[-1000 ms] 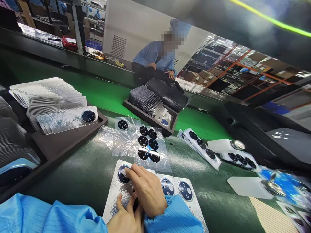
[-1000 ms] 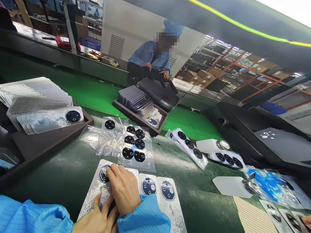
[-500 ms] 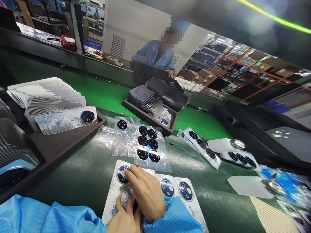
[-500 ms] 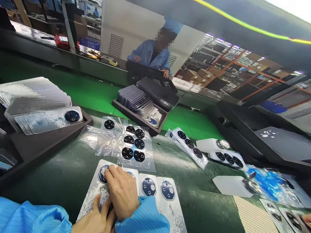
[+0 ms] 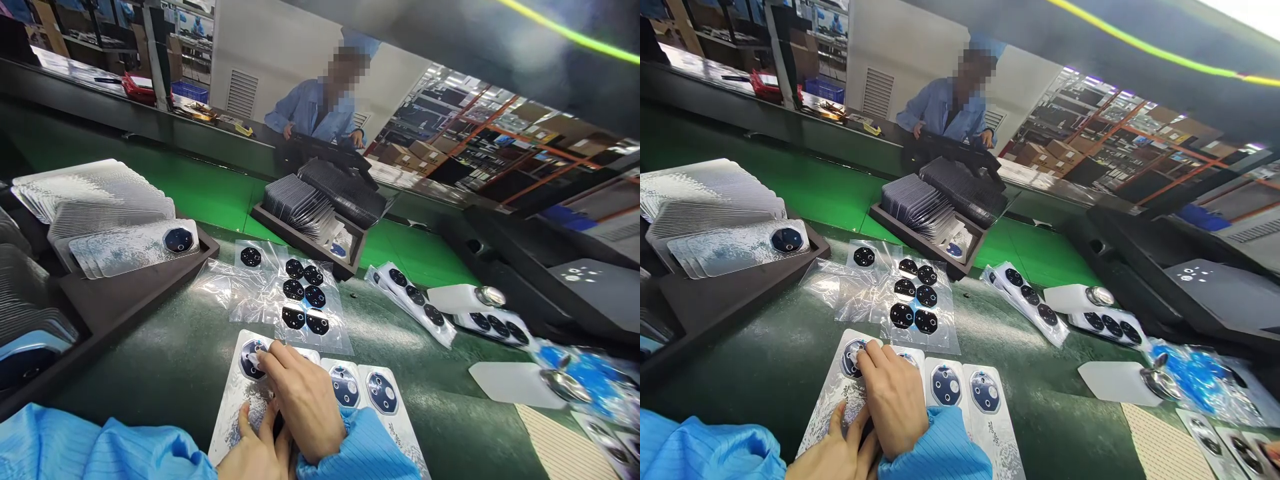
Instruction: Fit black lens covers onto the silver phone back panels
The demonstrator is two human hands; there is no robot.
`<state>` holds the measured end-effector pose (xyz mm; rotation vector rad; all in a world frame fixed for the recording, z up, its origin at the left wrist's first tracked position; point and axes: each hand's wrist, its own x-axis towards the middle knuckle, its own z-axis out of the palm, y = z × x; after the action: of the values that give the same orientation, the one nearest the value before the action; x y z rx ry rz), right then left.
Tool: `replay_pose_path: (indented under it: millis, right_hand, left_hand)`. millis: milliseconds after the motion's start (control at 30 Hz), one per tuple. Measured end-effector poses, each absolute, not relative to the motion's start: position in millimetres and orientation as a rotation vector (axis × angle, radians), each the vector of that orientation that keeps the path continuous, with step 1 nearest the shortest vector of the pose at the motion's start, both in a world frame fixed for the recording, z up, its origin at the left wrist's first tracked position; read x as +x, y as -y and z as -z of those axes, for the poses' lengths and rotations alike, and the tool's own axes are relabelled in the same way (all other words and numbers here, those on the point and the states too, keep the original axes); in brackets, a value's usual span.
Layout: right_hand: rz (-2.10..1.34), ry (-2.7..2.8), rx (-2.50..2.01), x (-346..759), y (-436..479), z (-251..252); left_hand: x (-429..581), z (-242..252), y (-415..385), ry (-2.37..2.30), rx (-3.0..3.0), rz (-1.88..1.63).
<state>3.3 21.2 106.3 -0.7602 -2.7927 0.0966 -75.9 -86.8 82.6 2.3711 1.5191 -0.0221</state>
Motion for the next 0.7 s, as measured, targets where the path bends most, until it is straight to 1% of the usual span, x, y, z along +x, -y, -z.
replay_pose_path:
  millis: [167,300,400,500,700]
  right_hand:
    - [-0.186,2.735,-0.774,5.7,-28.7,-104.0]
    - [-0.325,2.59,-0.877,25.5,-45.3,-112.9]
    - [-0.409,2.498,-0.966,54.2,-62.5,-121.9]
    - [-0.419,2.441,-1.099,93.8,-85.4,-122.4]
    - [-0.38,2.308,-1.342,176.2,-140.9,-98.9]
  left_hand:
    - [-77.6,-85.4,87.8,-1.488,2.494,0.001]
    - [-75.7,-78.4,92.2,-1.533,2.625,0.009]
    - [-76.7,-75.6,94.0,-1.545,2.738,-0.007]
    - [-80.5,-79.5,93.6,-1.542,2.846,-0.033]
    - [-83.9,-87.6,92.3,-1.577,2.925,-0.049]
